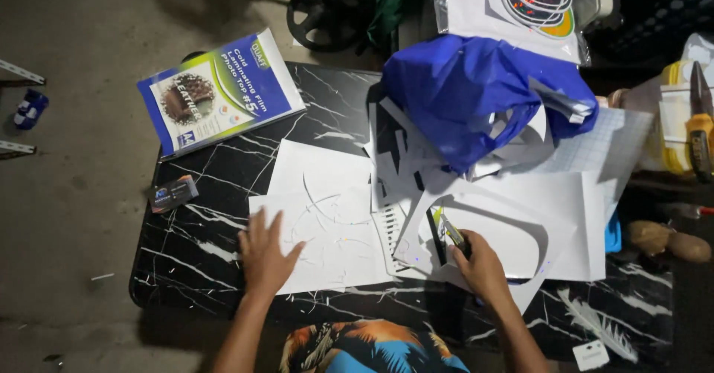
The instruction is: The person peels the clear laminating film backing off a cut foam board speech-bubble sign, then trims the excess film along the sign's edges with a utility knife. They place the finished sign on a stack of boards and handle other printed signs on the work table.
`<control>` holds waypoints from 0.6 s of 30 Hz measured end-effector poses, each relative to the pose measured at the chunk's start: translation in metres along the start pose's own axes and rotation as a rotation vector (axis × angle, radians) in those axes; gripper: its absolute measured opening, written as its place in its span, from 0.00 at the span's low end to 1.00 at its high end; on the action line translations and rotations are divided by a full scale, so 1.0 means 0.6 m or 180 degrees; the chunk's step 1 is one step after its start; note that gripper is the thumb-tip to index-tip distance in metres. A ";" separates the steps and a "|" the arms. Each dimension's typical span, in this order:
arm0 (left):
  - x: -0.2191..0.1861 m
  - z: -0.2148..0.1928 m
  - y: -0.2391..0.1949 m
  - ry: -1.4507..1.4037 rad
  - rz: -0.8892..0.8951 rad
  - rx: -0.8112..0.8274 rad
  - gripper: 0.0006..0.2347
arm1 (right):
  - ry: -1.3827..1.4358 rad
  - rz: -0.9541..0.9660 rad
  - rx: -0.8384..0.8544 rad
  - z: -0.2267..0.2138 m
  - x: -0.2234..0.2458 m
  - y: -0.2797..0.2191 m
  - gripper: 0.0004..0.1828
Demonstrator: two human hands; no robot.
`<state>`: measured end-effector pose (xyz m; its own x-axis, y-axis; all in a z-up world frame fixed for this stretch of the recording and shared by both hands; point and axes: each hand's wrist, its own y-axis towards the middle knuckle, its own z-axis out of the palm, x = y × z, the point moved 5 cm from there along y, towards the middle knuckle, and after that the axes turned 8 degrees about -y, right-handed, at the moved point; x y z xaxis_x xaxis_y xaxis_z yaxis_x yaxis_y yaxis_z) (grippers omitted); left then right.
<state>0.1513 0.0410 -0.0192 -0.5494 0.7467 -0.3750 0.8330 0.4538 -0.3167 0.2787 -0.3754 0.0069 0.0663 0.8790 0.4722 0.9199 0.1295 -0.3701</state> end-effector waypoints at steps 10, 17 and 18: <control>0.021 0.033 0.047 0.0276 0.0597 -0.0133 0.37 | -0.0057 0.0066 -0.0388 0.017 0.000 -0.049 0.26; 0.047 -0.004 0.044 -0.0534 0.0314 0.0008 0.36 | -0.0059 0.0369 -0.0570 0.037 -0.021 -0.069 0.27; 0.048 -0.007 0.045 -0.0417 0.0262 0.0038 0.36 | -0.0208 0.0273 -0.0728 0.029 -0.017 -0.067 0.26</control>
<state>0.1582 0.0768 -0.0350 -0.4838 0.7110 -0.5103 0.8751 0.3872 -0.2903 0.2341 -0.3815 0.0030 0.1295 0.9111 0.3914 0.9760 -0.0475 -0.2124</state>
